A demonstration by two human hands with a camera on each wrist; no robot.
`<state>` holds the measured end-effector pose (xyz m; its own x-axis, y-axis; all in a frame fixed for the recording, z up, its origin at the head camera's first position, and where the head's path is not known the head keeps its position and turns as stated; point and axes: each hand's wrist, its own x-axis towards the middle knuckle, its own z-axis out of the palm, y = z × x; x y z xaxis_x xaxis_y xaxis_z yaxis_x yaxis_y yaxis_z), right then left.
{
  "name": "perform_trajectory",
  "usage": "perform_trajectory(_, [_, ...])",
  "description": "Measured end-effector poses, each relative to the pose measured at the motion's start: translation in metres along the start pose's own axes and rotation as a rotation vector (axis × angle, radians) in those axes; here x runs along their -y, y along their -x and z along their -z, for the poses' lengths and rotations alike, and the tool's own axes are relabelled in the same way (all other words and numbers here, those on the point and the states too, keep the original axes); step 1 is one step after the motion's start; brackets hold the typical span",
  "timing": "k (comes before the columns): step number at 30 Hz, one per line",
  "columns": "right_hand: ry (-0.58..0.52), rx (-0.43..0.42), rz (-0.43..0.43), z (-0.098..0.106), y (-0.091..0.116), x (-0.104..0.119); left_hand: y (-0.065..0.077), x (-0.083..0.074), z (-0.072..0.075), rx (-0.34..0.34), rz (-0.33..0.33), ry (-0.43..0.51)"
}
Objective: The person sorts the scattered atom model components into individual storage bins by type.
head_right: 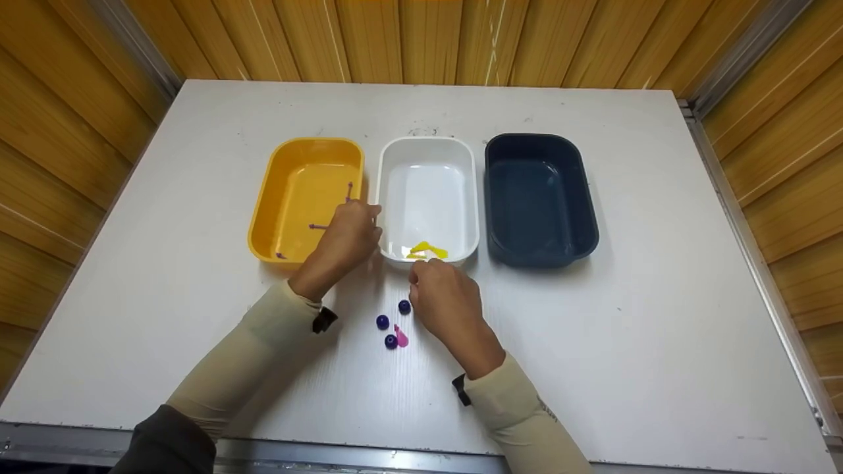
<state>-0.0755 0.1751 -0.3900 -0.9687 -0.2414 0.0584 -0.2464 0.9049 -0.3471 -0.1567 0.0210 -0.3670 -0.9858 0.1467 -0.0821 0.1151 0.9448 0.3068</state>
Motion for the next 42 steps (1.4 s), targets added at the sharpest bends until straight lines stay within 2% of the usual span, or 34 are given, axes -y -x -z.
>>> perform_trajectory(11, [-0.002, 0.132, 0.022, -0.013, 0.012, 0.0, 0.0, 0.001, 0.001, 0.003, -0.004, 0.038])
perform_trajectory(18, [0.004, 0.182, 0.06, -0.018, 0.018, 0.001, 0.0, 0.001, 0.0, 0.003, -0.002, 0.017])
perform_trajectory(25, [0.016, 0.259, 0.059, -0.02, 0.023, 0.002, 0.0, 0.0, 0.001, 0.012, 0.006, 0.013])
perform_trajectory(31, [0.019, 0.295, 0.04, -0.02, 0.025, 0.004, -0.001, 0.0, 0.001, 0.012, 0.026, 0.03])
perform_trajectory(37, [0.054, 0.317, 0.054, -0.023, 0.023, 0.007, 0.0, 0.0, 0.001, -0.002, 0.012, 0.004])
perform_trajectory(42, [0.06, 0.334, 0.04, -0.024, 0.022, 0.009, 0.0, -0.001, 0.001, 0.009, 0.019, 0.03])
